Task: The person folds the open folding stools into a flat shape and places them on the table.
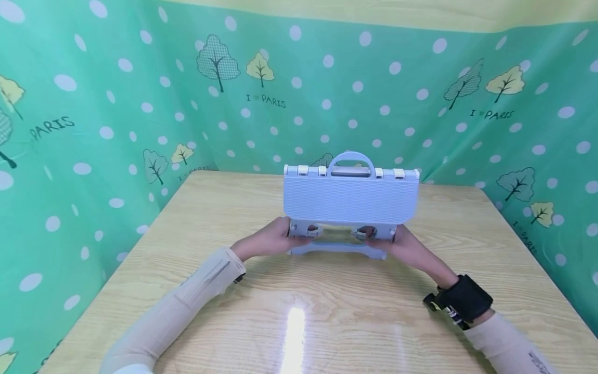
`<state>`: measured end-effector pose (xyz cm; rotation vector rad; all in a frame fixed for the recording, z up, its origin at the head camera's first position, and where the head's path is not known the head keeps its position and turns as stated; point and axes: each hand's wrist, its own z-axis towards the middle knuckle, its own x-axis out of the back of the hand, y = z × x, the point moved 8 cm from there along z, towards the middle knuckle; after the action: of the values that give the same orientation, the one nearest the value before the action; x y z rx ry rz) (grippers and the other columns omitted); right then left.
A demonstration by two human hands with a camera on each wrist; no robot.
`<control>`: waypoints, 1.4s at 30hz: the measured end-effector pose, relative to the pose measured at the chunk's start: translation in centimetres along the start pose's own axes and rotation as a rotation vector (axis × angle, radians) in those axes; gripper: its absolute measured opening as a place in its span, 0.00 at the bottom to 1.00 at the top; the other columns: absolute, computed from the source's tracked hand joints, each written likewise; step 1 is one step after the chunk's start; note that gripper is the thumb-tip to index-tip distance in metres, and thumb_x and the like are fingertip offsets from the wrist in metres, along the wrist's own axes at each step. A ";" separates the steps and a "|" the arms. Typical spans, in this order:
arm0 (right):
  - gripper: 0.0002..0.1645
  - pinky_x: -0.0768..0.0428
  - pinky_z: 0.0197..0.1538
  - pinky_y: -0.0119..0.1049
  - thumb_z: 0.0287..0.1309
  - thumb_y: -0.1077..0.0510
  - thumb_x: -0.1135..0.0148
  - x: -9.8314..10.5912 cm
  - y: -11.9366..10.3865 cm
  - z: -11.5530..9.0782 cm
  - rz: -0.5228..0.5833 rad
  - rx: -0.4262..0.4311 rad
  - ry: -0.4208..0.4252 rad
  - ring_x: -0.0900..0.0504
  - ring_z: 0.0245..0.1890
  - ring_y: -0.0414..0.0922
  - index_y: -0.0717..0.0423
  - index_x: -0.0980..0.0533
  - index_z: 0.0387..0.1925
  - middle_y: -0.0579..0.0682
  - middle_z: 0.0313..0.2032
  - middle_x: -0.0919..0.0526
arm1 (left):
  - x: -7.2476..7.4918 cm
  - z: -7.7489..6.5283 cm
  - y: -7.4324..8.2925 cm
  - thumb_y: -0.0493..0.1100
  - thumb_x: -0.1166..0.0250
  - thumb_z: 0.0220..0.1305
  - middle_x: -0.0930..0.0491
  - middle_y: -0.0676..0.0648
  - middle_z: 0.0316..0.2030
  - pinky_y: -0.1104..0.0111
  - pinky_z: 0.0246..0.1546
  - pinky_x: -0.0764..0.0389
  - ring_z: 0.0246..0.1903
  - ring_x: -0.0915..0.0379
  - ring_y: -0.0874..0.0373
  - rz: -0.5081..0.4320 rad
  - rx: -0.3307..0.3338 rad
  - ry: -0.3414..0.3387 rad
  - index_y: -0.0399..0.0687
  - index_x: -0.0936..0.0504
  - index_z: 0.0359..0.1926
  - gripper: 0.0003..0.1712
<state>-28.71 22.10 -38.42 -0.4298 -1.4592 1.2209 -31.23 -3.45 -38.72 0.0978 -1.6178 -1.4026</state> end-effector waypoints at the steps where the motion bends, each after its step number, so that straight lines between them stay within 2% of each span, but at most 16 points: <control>1: 0.10 0.25 0.39 0.36 0.65 0.58 0.35 0.0 0.2 0.0 0.004 -0.012 -0.002 0.25 0.36 0.45 0.56 0.27 0.44 0.54 0.41 0.23 | 0.0 0.0 -0.1 0.43 0.35 0.69 0.20 0.46 0.58 0.62 0.55 0.21 0.55 0.22 0.56 -0.007 0.012 0.006 0.49 0.30 0.67 0.27; 4: 0.08 0.26 0.35 0.35 0.66 0.56 0.36 -0.1 0.5 0.0 -0.006 -0.043 -0.009 0.27 0.32 0.45 0.55 0.25 0.41 0.54 0.39 0.24 | 0.1 -0.1 -0.3 0.48 0.35 0.69 0.18 0.46 0.53 0.63 0.50 0.19 0.50 0.20 0.58 0.007 0.045 0.024 0.46 0.26 0.63 0.25; 10: 0.10 0.26 0.34 0.35 0.67 0.54 0.36 0.0 0.7 0.0 -0.018 -0.066 -0.024 0.28 0.32 0.46 0.56 0.26 0.42 0.55 0.38 0.25 | 0.1 -0.2 -0.6 0.49 0.35 0.69 0.18 0.49 0.49 0.64 0.46 0.18 0.46 0.20 0.59 0.019 0.081 0.037 0.46 0.22 0.58 0.21; 17: 0.13 0.20 0.38 0.34 0.66 0.58 0.36 1.0 -0.1 0.0 -0.069 -0.021 0.002 0.19 0.38 0.41 0.60 0.21 0.49 0.55 0.45 0.16 | 0.3 -0.1 -0.4 0.51 0.37 0.70 0.17 0.50 0.50 0.66 0.45 0.17 0.45 0.19 0.61 0.032 0.068 0.022 0.46 0.22 0.59 0.21; 21: 0.14 0.24 0.32 0.30 0.65 0.57 0.36 1.6 -0.3 0.0 -0.087 -0.027 0.018 0.22 0.30 0.39 0.61 0.20 0.49 0.52 0.34 0.16 | 0.5 -0.1 -0.2 0.50 0.38 0.71 0.16 0.48 0.50 0.65 0.45 0.17 0.45 0.19 0.60 0.019 0.044 0.028 0.45 0.21 0.58 0.20; 24: 0.14 0.28 0.29 0.31 0.66 0.56 0.36 1.5 -0.1 0.0 -0.080 -0.038 0.006 0.27 0.26 0.40 0.60 0.20 0.49 0.53 0.31 0.19 | 0.5 -0.1 -0.2 0.50 0.38 0.71 0.16 0.47 0.48 0.65 0.42 0.17 0.41 0.19 0.59 0.006 0.041 0.031 0.44 0.20 0.57 0.20; 30: 0.12 0.23 0.36 0.32 0.67 0.58 0.38 1.2 0.0 0.1 -0.036 0.000 -0.028 0.22 0.35 0.41 0.60 0.22 0.48 0.55 0.45 0.16 | 0.2 -0.1 -0.6 0.50 0.37 0.70 0.15 0.50 0.43 0.64 0.36 0.17 0.34 0.22 0.59 0.000 0.049 0.031 0.43 0.20 0.57 0.21; 36: 0.12 0.23 0.37 0.31 0.69 0.59 0.39 1.1 -0.3 0.1 -0.037 0.020 -0.044 0.21 0.36 0.40 0.63 0.22 0.49 0.58 0.46 0.16 | 0.1 0.2 -0.8 0.49 0.37 0.71 0.16 0.52 0.45 0.64 0.38 0.17 0.37 0.22 0.60 -0.008 0.032 0.032 0.44 0.21 0.57 0.20; 42: 0.11 0.22 0.39 0.31 0.69 0.61 0.40 1.0 -0.4 0.1 -0.026 0.035 -0.059 0.20 0.40 0.41 0.63 0.23 0.49 0.57 0.48 0.17 | 0.1 0.1 -0.9 0.49 0.37 0.71 0.17 0.51 0.47 0.64 0.39 0.17 0.39 0.21 0.59 -0.010 0.036 0.028 0.46 0.21 0.57 0.19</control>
<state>-29.02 22.72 -37.56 -0.3524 -1.4872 1.2457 -31.85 -3.75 -39.37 0.1462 -1.6218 -1.3736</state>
